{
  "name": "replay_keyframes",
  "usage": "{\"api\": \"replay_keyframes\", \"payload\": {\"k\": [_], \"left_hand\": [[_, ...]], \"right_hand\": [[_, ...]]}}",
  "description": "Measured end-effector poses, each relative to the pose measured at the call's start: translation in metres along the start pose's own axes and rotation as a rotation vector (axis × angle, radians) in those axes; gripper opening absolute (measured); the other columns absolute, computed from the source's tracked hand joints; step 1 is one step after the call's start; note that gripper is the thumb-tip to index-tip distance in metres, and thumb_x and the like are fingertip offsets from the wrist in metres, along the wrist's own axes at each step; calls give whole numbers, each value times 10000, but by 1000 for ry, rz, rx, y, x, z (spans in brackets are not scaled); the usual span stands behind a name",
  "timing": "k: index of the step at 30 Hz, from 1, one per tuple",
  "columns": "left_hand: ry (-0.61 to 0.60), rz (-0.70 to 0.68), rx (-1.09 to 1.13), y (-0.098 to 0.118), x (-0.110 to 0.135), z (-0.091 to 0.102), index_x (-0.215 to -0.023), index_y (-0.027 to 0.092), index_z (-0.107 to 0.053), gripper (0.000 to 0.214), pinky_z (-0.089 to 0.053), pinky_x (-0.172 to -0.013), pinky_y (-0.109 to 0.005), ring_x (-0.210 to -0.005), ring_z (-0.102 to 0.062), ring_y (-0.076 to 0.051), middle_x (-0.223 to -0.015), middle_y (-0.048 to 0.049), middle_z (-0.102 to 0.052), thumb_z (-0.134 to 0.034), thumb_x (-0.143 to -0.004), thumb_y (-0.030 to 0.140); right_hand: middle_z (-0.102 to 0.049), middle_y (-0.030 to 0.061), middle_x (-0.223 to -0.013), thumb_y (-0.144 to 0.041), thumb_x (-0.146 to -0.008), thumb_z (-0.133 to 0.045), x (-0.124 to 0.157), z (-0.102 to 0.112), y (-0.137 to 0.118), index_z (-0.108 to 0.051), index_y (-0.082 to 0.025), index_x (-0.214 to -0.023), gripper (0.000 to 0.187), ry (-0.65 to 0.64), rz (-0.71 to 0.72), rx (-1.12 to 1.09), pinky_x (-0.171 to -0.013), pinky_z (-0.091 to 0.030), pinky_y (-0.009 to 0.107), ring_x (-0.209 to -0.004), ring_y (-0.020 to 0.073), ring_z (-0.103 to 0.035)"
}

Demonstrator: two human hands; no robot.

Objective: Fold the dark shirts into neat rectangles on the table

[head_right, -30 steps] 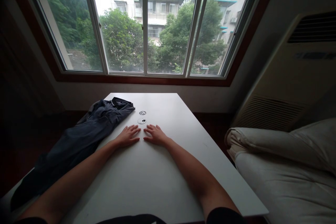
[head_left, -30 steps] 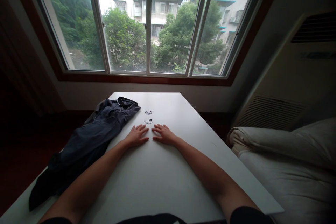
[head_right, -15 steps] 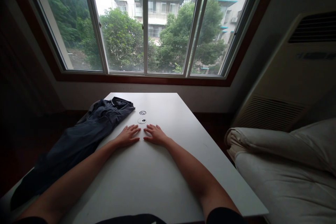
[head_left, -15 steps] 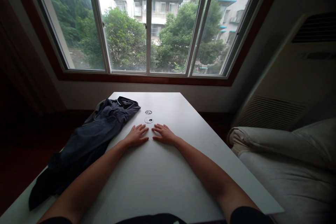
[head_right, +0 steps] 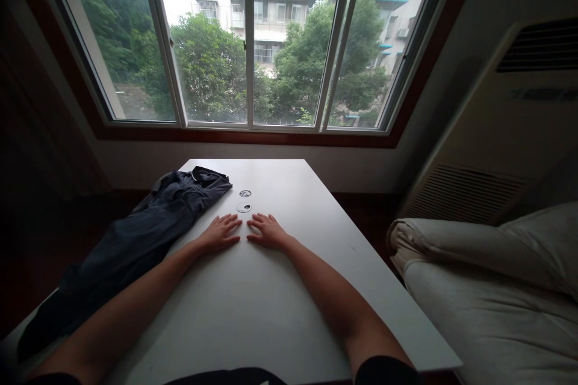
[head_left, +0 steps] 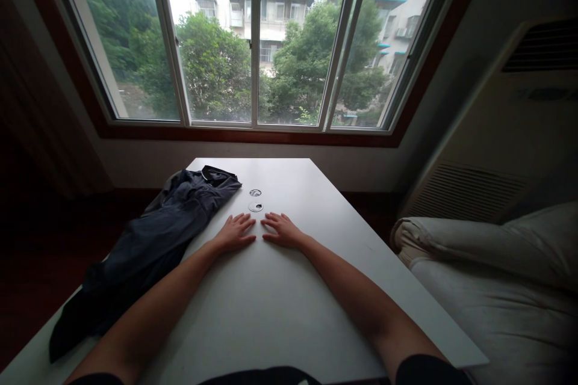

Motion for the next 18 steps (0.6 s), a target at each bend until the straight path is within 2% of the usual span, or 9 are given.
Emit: {"api": "replay_keyframes", "payload": {"k": [9,18], "left_hand": [[-2,2,2,0,0,1,-1615,296,-430,714,-163,-1279,-562,-1601,-215,-340,-1730,-99,-286,-462,-1010,674],[-1,-4,-10,-1,0,0,-1611,291,-438,708,-168,-1274,-584,-1599,-218,-349,-1728,-105,-291,-467,-1012,667]], "right_hand": [[-378,80,-1681,-664,-966,-605,0,1,-1,-514,-341,-1564,685,1,-4,2,-1280,-198,570,-1565,325,-320],[-352,86,-1694,-684,-976,-573,0,-2,1,-497,-325,-1576,703,2,2,-11,-1287,-163,574,-1577,323,-292]]}}
Point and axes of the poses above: each hand's wrist, its own x-axis away from the middle knuckle, its own z-axis out of the back of the hand, y = z × x, the point moved 8 cm from there along -x, towards the middle knuckle
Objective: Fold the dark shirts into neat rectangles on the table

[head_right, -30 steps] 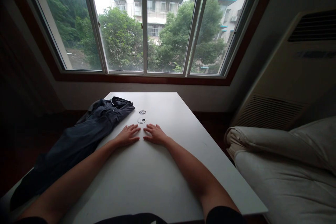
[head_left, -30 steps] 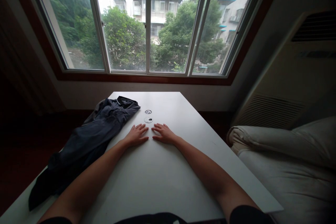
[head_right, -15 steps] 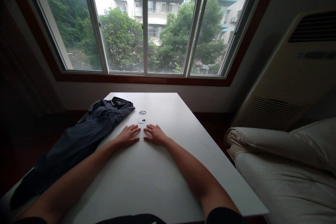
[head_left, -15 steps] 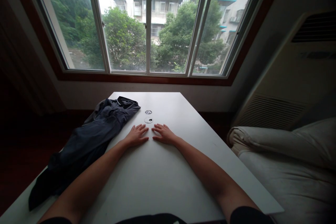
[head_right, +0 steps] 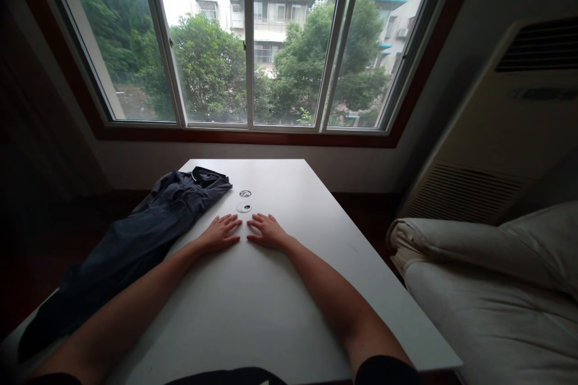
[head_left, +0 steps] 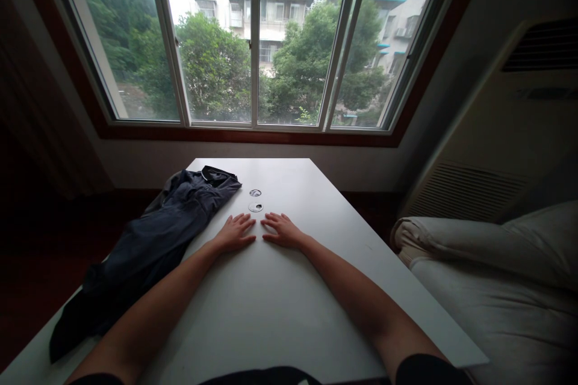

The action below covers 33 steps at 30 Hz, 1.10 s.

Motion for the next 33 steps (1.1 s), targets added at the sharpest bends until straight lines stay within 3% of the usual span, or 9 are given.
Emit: {"api": "replay_keyframes", "payload": {"k": [33], "left_hand": [[6,1,7,-1,0,-2,-1604,305,-449,698,-156,-1277,-586,-1599,-221,-347,-1729,-93,-292,-473,-1008,667]], "right_hand": [[-379,88,-1681,-680,-965,-594,-2,0,1,-516,-335,-1562,694,10,8,3,-1279,-194,583,-1565,335,-318]]}}
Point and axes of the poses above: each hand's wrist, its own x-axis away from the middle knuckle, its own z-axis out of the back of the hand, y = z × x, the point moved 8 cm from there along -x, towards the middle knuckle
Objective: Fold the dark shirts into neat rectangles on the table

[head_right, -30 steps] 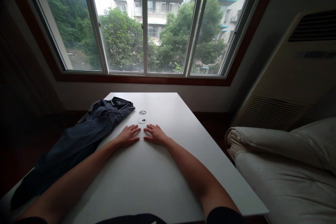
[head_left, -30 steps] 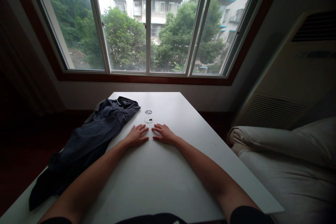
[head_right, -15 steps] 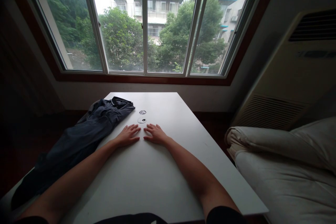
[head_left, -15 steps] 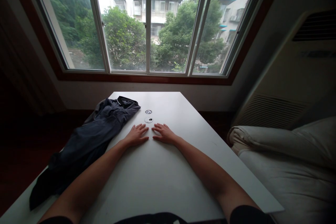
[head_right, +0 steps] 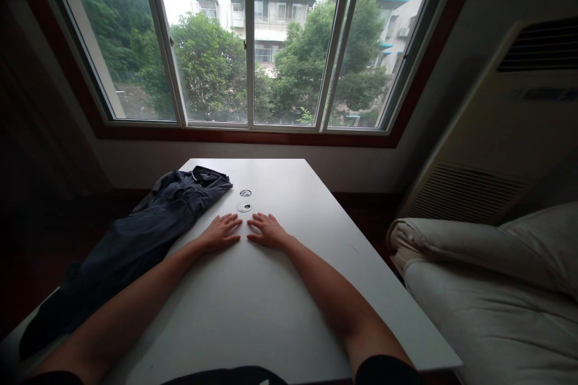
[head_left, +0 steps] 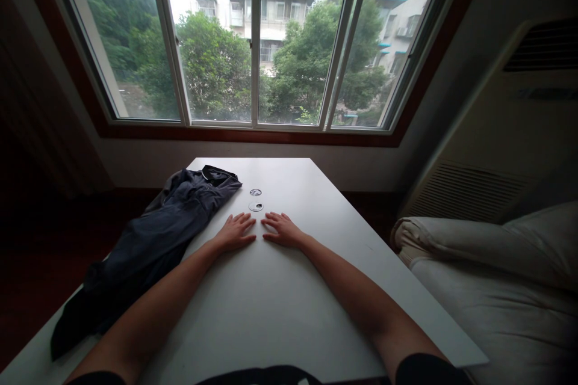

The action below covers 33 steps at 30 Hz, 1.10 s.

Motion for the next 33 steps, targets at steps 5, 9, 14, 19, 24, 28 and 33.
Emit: {"api": "replay_keyframes", "payload": {"k": [5,9,14,19,24,28,33], "left_hand": [[-4,2,0,0,0,0,-1612,302,-437,706,-152,-1277,-590,-1600,-218,-344,-1730,-99,-285,-472,-1008,668],[-3,1,3,0,0,0,-1611,300,-437,707,-155,-1276,-592,-1598,-221,-347,-1730,-103,-285,-469,-1009,669],[-3,3,12,0,1,0,-1608,307,-443,698,-146,-1280,-581,-1600,-215,-346,-1733,-98,-278,-479,-1009,663],[-7,13,19,0,1,2,-1601,311,-452,691,-132,-1283,-578,-1602,-211,-343,-1732,-93,-282,-484,-1006,663],[-7,16,19,1,1,2,-1605,311,-445,693,-133,-1283,-576,-1603,-208,-346,-1733,-91,-281,-486,-1007,659],[-5,14,16,-1,0,0,-1599,310,-456,688,-126,-1284,-579,-1603,-207,-346,-1732,-91,-283,-486,-1007,660],[-6,10,14,-3,-1,-1,-1608,317,-440,698,-131,-1285,-571,-1603,-209,-341,-1733,-89,-281,-483,-1006,667]], "right_hand": [[-373,82,-1684,-684,-967,-587,0,1,-1,-513,-342,-1564,691,-4,-4,0,-1280,-185,581,-1565,331,-316],[-374,84,-1684,-680,-967,-590,0,1,-1,-515,-340,-1562,689,-6,-5,4,-1282,-183,578,-1565,328,-318],[-371,86,-1685,-673,-968,-591,1,3,-3,-513,-332,-1564,691,-13,-10,-2,-1282,-186,580,-1568,329,-311],[-373,85,-1683,-658,-965,-607,1,4,-4,-520,-334,-1559,682,-15,-17,3,-1280,-193,584,-1566,333,-316],[-365,87,-1688,-670,-972,-591,1,3,-4,-514,-330,-1564,687,-17,-13,0,-1282,-186,578,-1572,326,-303],[-371,90,-1685,-671,-975,-582,1,2,-3,-513,-327,-1565,686,-8,-7,5,-1281,-188,583,-1569,329,-309],[-361,87,-1690,-675,-978,-576,1,2,-3,-509,-327,-1568,688,-16,-12,2,-1284,-181,577,-1576,325,-294]]}}
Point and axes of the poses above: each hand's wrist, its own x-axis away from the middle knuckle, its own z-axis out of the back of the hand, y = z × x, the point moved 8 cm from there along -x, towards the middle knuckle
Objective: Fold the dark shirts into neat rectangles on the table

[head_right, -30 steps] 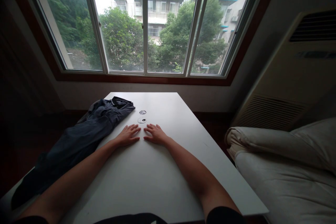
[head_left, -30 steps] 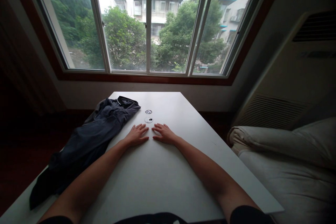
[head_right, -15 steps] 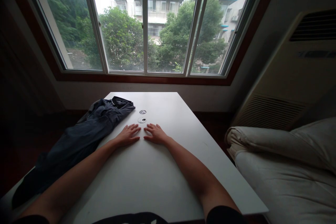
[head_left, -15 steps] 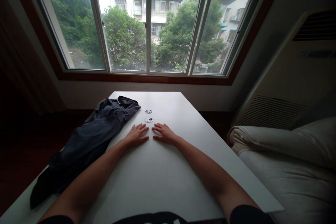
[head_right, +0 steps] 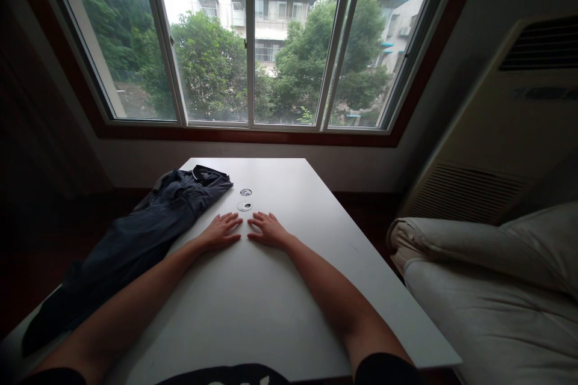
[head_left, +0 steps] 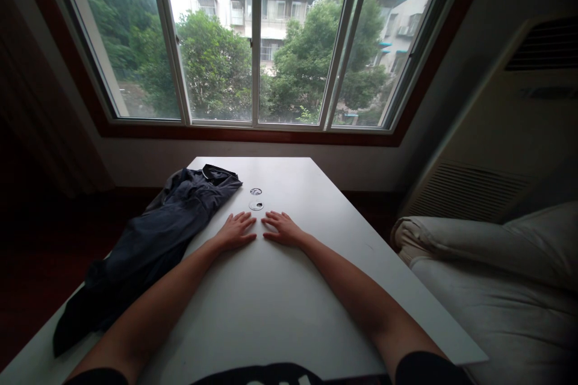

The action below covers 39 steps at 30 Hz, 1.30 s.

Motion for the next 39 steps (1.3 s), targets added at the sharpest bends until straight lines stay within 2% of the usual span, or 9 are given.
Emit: {"api": "replay_keyframes", "payload": {"k": [39], "left_hand": [[2,-3,3,1,1,0,-1606,323,-443,702,-131,-1281,-581,-1603,-207,-348,-1732,-89,-284,-477,-1002,679]], "right_hand": [[-366,81,-1687,-667,-968,-597,0,1,0,-514,-336,-1563,686,-2,-2,0,-1282,-186,584,-1573,327,-301]]}}
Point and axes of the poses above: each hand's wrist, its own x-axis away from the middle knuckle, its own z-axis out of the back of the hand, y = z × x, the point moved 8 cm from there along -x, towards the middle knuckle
